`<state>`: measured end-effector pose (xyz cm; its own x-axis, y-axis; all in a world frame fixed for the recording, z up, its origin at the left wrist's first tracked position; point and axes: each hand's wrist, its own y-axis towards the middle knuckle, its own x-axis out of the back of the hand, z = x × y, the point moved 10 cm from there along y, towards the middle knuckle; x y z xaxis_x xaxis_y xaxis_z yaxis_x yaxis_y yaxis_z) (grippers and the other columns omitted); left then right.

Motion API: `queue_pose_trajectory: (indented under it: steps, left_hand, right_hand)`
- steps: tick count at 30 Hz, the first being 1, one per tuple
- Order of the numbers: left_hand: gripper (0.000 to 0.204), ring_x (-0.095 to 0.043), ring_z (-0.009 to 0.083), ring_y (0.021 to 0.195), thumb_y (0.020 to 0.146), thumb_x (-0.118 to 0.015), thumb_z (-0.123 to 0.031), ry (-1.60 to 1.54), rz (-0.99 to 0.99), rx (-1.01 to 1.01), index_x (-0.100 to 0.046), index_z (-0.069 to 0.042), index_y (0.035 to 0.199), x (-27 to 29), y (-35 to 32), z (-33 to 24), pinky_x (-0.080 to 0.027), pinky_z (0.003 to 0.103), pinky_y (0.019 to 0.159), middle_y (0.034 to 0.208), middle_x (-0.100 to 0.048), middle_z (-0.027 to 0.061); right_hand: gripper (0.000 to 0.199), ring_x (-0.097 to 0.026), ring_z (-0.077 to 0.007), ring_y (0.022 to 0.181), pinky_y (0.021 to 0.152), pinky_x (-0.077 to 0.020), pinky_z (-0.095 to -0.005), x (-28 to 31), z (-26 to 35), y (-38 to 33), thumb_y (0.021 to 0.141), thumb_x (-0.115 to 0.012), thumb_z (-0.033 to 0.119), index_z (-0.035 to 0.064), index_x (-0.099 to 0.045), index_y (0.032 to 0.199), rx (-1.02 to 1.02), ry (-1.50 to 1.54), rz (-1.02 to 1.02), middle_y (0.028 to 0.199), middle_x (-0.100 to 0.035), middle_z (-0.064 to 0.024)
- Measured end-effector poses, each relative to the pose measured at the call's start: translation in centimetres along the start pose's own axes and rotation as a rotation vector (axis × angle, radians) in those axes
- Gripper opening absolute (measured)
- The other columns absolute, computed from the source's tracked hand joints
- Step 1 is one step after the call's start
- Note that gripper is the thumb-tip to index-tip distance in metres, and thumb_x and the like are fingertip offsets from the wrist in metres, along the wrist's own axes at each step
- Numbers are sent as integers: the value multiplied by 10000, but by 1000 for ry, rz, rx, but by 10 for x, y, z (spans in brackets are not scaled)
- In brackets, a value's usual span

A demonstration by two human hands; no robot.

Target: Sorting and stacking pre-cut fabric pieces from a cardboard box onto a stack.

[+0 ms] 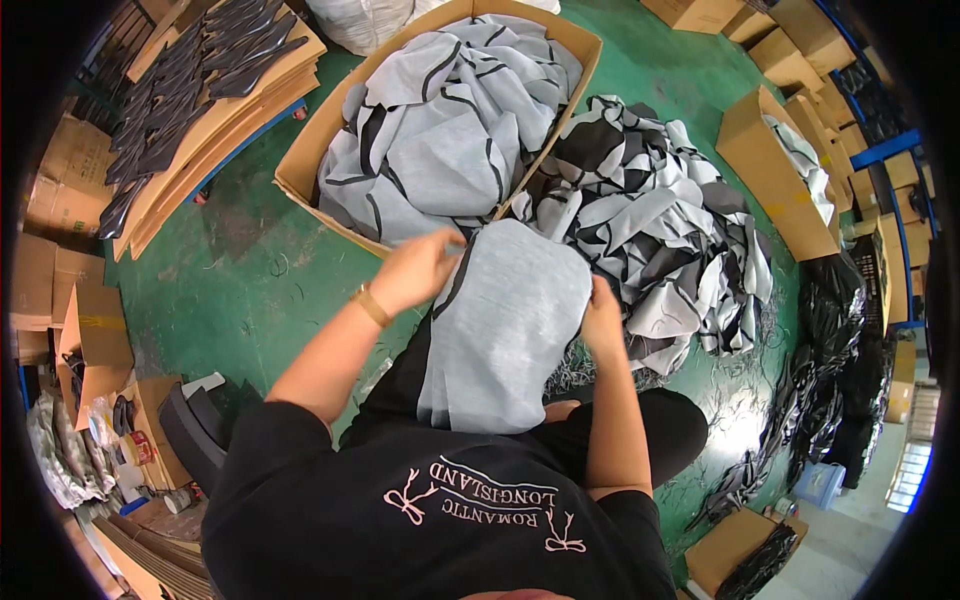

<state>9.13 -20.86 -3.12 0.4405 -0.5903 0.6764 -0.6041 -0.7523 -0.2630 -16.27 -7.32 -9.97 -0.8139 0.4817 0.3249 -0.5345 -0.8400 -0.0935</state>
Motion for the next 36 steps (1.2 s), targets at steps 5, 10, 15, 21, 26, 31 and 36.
queue_pose_trajectory:
  steps: [5,10,15,21,26,31,36]
  left_hand:
    - [372,-513,298,1114,826,-609,-173,360,-418,-516,-534,-84,1179,40,110,-15,-430,378,924,1135,-580,125]
    - [630,-333,289,1314,767,-648,-436,723,-252,-358,-494,-72,1256,17,203,-16,-225,466,1091,1305,-501,140]
    - [607,-584,261,1077,666,-699,-517,1088,391,-128,-655,-68,1072,-14,197,9,-292,471,1037,1082,-652,132]
    - [282,-642,301,799,765,-652,-346,682,83,-111,-679,-78,850,99,150,19,-485,392,697,867,-670,155]
    - [252,-436,34,816,964,-492,-279,-238,-43,-445,-566,-39,946,190,7,-83,-388,214,732,846,-498,-66]
    - [290,-424,22,812,960,-501,-300,-1042,-169,-524,-555,-30,1052,174,-91,-129,-356,183,744,867,-466,-76]
    - [354,-506,36,847,967,-482,-340,-1501,-392,-254,-557,-32,1125,106,-95,-84,-415,204,771,892,-552,-38]
  right_hand:
    - [294,-582,-252,958,816,-470,-333,29,82,0,867,-568,109,39,-565,1153,164,-27,-253,1072,-596,-155]
    - [662,-276,-367,1336,1064,-148,-602,-88,162,-81,764,-644,427,147,-464,1337,666,-774,157,1419,-357,-167]
    - [691,-209,-399,1364,1065,-115,-624,-108,136,-125,760,-639,455,164,-448,1357,741,-781,290,1471,-271,-179]
    - [584,-309,-351,1325,1053,-159,-612,-102,161,-132,728,-701,361,158,-542,1251,817,-658,305,1398,-395,-142]
    - [610,-411,-301,1258,992,-367,-477,-57,180,-81,790,-693,340,48,-476,1279,508,17,323,1307,-474,-156]
    - [1081,-311,-321,1324,1053,-292,-471,-86,217,-64,712,-583,727,53,-179,1454,232,822,692,1441,-296,-187]
    - [1158,-379,-251,1298,1073,-300,-427,-136,170,-141,650,-633,731,0,-197,1435,-297,1199,1025,1415,-376,-122]
